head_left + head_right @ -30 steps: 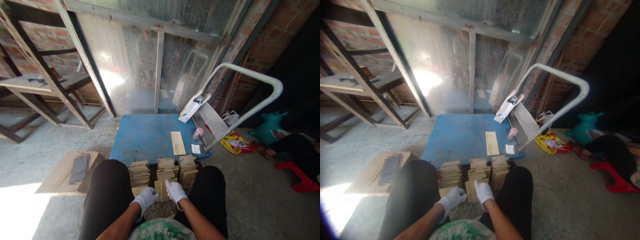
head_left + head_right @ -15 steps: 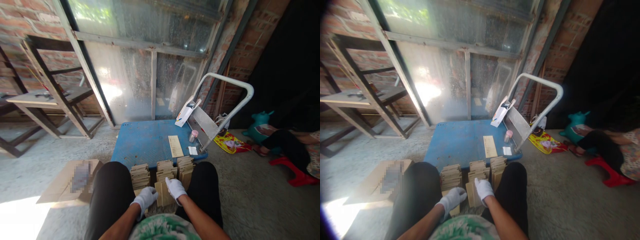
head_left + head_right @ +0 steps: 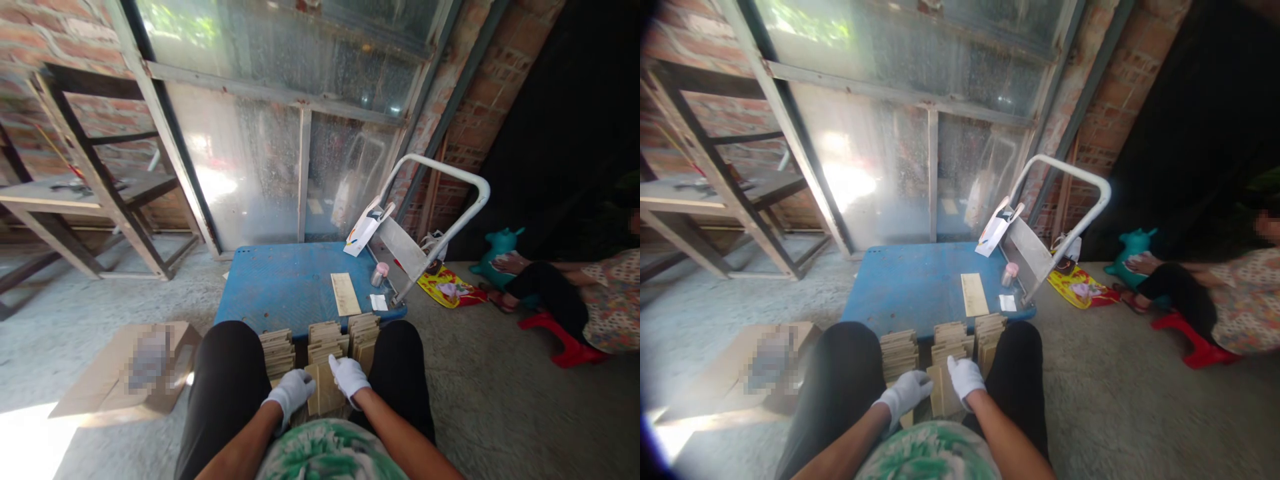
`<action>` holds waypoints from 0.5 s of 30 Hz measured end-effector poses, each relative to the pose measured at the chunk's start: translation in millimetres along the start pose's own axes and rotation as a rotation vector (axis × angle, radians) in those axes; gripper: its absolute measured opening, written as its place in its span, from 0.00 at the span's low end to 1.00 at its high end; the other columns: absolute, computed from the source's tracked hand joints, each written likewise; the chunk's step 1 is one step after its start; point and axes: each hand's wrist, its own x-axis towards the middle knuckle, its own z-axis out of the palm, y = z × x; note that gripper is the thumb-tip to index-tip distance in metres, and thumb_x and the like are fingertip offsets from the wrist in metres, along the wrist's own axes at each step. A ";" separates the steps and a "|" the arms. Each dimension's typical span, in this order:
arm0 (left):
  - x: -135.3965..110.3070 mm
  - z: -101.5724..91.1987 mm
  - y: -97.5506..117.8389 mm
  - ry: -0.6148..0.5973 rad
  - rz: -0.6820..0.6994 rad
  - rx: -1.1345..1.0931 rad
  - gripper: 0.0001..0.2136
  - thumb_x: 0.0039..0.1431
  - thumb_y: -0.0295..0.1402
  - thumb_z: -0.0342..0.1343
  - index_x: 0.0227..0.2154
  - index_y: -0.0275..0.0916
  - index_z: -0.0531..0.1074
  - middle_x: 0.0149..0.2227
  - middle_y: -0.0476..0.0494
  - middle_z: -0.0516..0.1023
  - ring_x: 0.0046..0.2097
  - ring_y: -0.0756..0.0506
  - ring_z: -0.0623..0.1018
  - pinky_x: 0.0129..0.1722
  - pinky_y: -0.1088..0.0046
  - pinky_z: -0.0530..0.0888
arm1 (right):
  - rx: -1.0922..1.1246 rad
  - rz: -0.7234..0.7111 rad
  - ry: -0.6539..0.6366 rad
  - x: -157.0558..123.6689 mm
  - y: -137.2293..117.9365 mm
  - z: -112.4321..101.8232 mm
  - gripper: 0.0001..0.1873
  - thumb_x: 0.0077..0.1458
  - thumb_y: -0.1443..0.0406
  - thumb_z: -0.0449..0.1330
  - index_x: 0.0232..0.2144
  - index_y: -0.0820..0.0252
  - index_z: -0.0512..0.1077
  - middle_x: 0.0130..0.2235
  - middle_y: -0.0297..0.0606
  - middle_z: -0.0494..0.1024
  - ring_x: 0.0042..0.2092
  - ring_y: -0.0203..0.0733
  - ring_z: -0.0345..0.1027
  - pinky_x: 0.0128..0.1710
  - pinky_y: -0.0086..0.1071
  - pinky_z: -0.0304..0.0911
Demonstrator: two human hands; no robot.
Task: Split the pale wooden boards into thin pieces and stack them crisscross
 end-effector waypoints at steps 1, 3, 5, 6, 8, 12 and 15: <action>-1.8 -1.5 1.3 0.002 0.004 -0.005 0.14 0.61 0.33 0.50 0.43 0.34 0.78 0.42 0.42 0.82 0.44 0.46 0.79 0.40 0.79 0.70 | -0.035 -0.001 -0.008 -1.8 -3.7 -0.6 0.27 0.64 0.53 0.50 0.20 0.61 0.73 0.23 0.44 0.77 0.29 0.42 0.72 0.31 0.30 0.59; -4.8 -3.6 3.2 0.009 0.012 -0.015 0.14 0.61 0.33 0.50 0.42 0.34 0.78 0.42 0.43 0.82 0.43 0.46 0.79 0.40 0.79 0.70 | -0.098 -0.005 -0.020 -5.7 -10.4 -2.1 0.26 0.64 0.54 0.49 0.21 0.61 0.75 0.26 0.44 0.78 0.29 0.42 0.72 0.31 0.30 0.58; -6.5 -4.5 4.3 0.015 0.020 -0.027 0.14 0.61 0.33 0.49 0.43 0.35 0.78 0.42 0.43 0.82 0.43 0.47 0.79 0.40 0.79 0.70 | -0.142 -0.010 -0.025 -9.4 -15.2 -3.5 0.26 0.65 0.54 0.47 0.25 0.60 0.76 0.28 0.44 0.79 0.30 0.41 0.72 0.31 0.29 0.58; -6.9 -4.7 4.7 0.018 0.023 -0.031 0.15 0.61 0.34 0.49 0.43 0.35 0.78 0.42 0.43 0.82 0.43 0.47 0.79 0.41 0.79 0.70 | -0.158 -0.012 -0.026 -10.9 -16.7 -4.0 0.27 0.66 0.54 0.47 0.26 0.60 0.77 0.28 0.43 0.80 0.29 0.41 0.72 0.31 0.29 0.58; -7.1 -5.0 5.3 0.020 0.027 -0.036 0.15 0.61 0.34 0.49 0.43 0.35 0.78 0.42 0.43 0.82 0.43 0.47 0.79 0.41 0.79 0.71 | -0.185 -0.011 -0.027 -12.9 -17.8 -4.4 0.27 0.66 0.54 0.45 0.29 0.60 0.78 0.29 0.43 0.80 0.29 0.40 0.72 0.31 0.29 0.58; -6.6 -4.8 5.7 0.014 0.041 -0.028 0.15 0.59 0.34 0.50 0.43 0.36 0.78 0.42 0.44 0.81 0.44 0.46 0.79 0.41 0.78 0.71 | -0.233 -0.006 -0.023 -12.2 -12.8 -4.4 0.27 0.66 0.54 0.45 0.30 0.61 0.78 0.30 0.43 0.80 0.31 0.40 0.73 0.32 0.29 0.58; -5.6 -3.0 6.0 0.001 0.047 -0.009 0.14 0.59 0.35 0.50 0.41 0.37 0.78 0.41 0.44 0.82 0.42 0.46 0.79 0.39 0.78 0.71 | -0.256 -0.006 -0.015 -9.3 -3.8 -5.6 0.26 0.66 0.55 0.46 0.29 0.61 0.78 0.30 0.44 0.80 0.35 0.42 0.74 0.35 0.29 0.58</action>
